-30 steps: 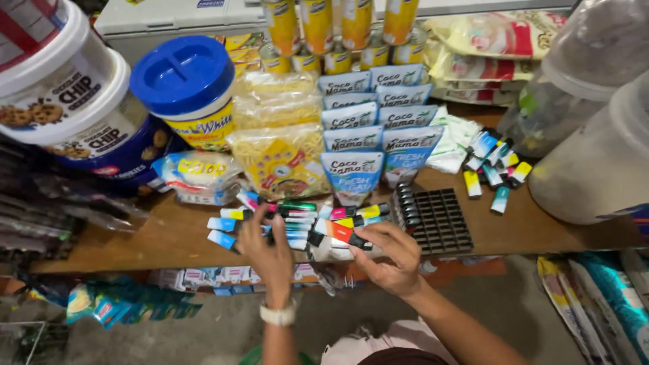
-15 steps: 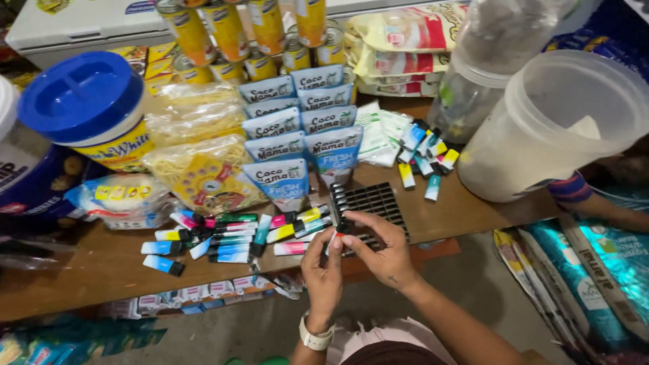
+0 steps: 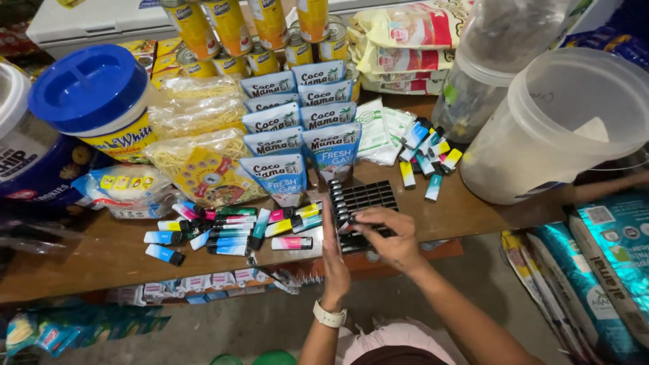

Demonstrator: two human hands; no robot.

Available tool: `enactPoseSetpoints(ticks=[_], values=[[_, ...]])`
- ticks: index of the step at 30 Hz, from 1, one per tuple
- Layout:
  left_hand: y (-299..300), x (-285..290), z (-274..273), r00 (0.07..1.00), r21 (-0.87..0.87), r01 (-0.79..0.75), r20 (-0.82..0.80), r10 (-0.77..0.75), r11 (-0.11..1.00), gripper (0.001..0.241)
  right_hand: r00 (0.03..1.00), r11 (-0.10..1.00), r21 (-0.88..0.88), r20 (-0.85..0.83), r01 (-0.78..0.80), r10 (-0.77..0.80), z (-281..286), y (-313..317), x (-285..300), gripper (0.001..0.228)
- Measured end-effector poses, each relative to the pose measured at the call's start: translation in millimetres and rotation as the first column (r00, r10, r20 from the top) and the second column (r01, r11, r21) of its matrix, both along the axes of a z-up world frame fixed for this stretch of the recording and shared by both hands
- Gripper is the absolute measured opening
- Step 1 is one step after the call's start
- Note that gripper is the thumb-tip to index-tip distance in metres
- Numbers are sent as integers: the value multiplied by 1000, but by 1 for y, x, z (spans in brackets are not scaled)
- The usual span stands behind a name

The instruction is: Organizing small colorful tubes and vape pens into a display rack on a retail counter.

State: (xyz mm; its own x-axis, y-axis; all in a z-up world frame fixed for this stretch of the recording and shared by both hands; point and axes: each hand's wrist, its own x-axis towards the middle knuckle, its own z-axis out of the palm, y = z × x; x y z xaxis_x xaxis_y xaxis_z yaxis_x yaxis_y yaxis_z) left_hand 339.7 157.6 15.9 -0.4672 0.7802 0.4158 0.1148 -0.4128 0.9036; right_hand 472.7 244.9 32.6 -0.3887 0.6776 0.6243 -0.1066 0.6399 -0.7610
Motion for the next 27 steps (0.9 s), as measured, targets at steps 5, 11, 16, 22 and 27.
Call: enactPoseSetpoints(ticks=[5, 11, 16, 22, 27], values=[[-2, 4, 2, 998, -45, 48, -45, -50, 998, 89, 995, 991, 111, 61, -80, 74, 3, -1, -2, 27], [-3, 4, 6, 986, -98, 126, -99, -135, 987, 101, 989, 986, 115, 106, -119, 107, 4, 0, 0, 29], [-4, 8, 6, 980, -141, 144, -116, -161, 979, 107, 987, 983, 171, 155, -72, 46, -8, -5, -4, 31], [-2, 14, 7, 991, -139, 101, -72, -112, 985, 112, 993, 989, 134, 110, -66, 51, -15, -6, -8, 40], [-4, 15, 9, 990, -151, 72, -110, -89, 986, 112, 987, 976, 214, 159, -40, 5, -27, -3, -6, 46]])
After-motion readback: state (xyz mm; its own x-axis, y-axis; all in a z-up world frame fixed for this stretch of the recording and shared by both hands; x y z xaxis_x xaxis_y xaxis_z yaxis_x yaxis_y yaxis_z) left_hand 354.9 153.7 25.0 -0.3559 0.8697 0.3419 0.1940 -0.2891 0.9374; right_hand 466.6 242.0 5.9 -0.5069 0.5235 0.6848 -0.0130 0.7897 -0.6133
